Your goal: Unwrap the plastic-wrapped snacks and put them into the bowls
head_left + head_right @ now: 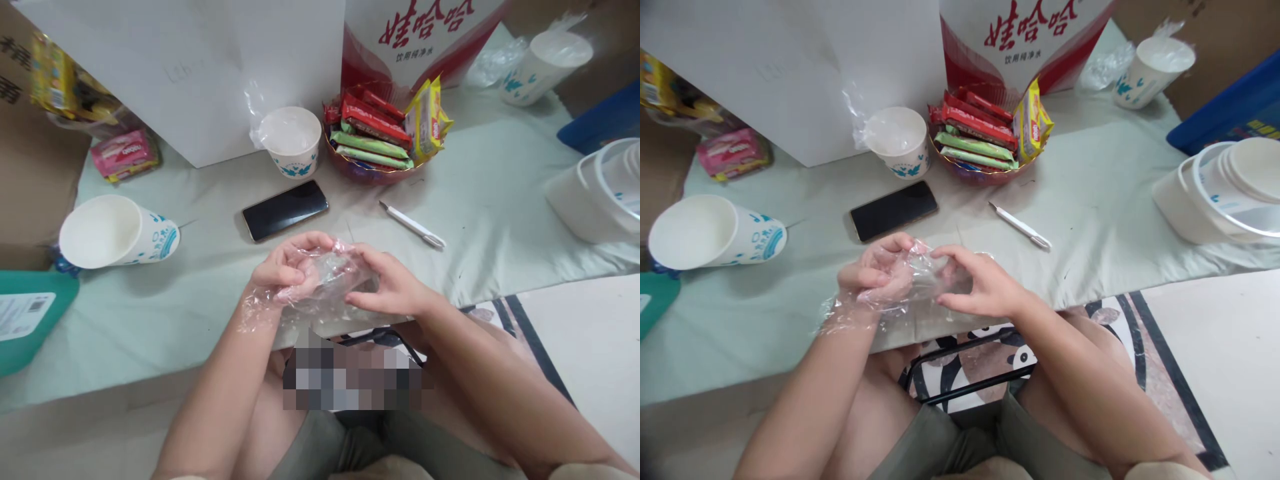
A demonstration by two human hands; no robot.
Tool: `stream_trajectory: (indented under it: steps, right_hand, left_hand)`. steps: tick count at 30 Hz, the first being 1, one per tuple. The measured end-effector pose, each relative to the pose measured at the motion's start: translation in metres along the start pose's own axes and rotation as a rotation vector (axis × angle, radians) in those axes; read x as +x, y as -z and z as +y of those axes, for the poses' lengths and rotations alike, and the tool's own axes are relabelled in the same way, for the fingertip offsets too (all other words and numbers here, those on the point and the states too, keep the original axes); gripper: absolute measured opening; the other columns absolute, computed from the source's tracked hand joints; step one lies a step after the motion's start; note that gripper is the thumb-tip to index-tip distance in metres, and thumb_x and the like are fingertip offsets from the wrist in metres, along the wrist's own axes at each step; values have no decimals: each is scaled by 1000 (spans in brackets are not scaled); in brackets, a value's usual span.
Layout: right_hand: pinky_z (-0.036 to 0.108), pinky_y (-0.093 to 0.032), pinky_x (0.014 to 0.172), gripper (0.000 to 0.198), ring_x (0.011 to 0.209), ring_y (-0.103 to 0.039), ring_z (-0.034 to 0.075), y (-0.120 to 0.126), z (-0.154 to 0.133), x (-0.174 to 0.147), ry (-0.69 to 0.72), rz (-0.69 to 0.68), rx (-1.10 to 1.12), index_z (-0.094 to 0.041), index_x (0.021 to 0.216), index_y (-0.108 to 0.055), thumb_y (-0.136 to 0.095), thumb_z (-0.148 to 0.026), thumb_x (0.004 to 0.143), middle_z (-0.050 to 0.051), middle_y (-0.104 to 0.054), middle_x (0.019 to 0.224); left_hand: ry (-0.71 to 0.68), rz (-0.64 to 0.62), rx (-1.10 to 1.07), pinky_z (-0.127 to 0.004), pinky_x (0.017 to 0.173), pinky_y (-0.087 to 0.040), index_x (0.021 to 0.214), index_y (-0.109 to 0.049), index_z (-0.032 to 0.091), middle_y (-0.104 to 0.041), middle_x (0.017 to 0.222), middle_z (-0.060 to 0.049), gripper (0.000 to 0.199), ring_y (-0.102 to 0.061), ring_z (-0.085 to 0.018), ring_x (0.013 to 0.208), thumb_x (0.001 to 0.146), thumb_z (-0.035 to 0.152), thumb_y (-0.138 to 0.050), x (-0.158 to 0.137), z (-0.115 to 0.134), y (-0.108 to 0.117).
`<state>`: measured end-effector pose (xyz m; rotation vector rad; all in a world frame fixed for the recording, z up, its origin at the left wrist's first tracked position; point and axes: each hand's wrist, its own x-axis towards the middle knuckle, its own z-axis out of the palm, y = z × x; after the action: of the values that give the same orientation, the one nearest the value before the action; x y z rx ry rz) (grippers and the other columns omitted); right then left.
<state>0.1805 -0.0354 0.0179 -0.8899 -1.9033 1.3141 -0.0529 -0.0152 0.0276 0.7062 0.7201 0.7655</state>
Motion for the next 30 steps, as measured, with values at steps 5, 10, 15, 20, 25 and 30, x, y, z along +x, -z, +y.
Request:
stream_trajectory:
  steps: [5, 10, 15, 20, 25, 30]
  right_hand:
    - [22, -40, 48, 35, 51, -48, 7, 6, -7, -2, -199, -52, 422, -21, 76, -52, -75, -45, 87, -5, -54, 63]
    - [23, -40, 47, 42, 48, -51, 8, 3, -5, 2, -385, 157, 569, -23, 76, -50, -73, -56, 85, -5, -58, 58]
    - [26, -43, 51, 45, 52, -57, 10, -1, 0, 9, -561, 371, 491, -24, 74, -47, -79, -55, 76, -3, -62, 60]
    - [28, -48, 55, 46, 55, -60, 12, -3, 0, 10, -553, 387, 496, -25, 79, -44, -78, -55, 75, -4, -62, 59]
    - [29, -50, 55, 46, 60, -64, 15, -4, -2, 9, -485, 285, 493, -26, 79, -43, -79, -53, 76, -3, -63, 63]
    - [30, -51, 56, 41, 59, -63, 14, -4, -1, 9, -453, 335, 395, -25, 80, -44, -75, -51, 79, -4, -61, 63]
  left_hand:
    - [-164, 12, -119, -19, 33, -19, 114, -70, 29, -73, 121, -6, 48, -31, 2, 36, 66, 28, -73, 2, 14, 2]
    - [-72, 127, -246, -23, 48, -46, 117, -68, 20, -75, 109, -9, 47, -59, -10, 54, 85, 52, -61, 18, 9, 4]
    - [78, -136, -91, -38, 87, -59, 119, -70, 13, -74, 124, -17, 69, -74, -32, 105, 76, 66, -75, 26, -11, 1]
    - [79, -175, -56, -40, 92, -59, 121, -72, 16, -71, 134, -16, 72, -73, -31, 110, 74, 71, -76, 24, -11, -5]
    - [121, 22, 125, -28, 75, -58, 108, -74, 18, -79, 102, -8, 43, -75, -18, 83, 73, 36, -90, 23, -11, -10]
    - [130, -86, 9, -34, 82, -62, 112, -75, 19, -78, 116, -13, 65, -77, -24, 93, 69, 66, -84, 23, -9, -6]
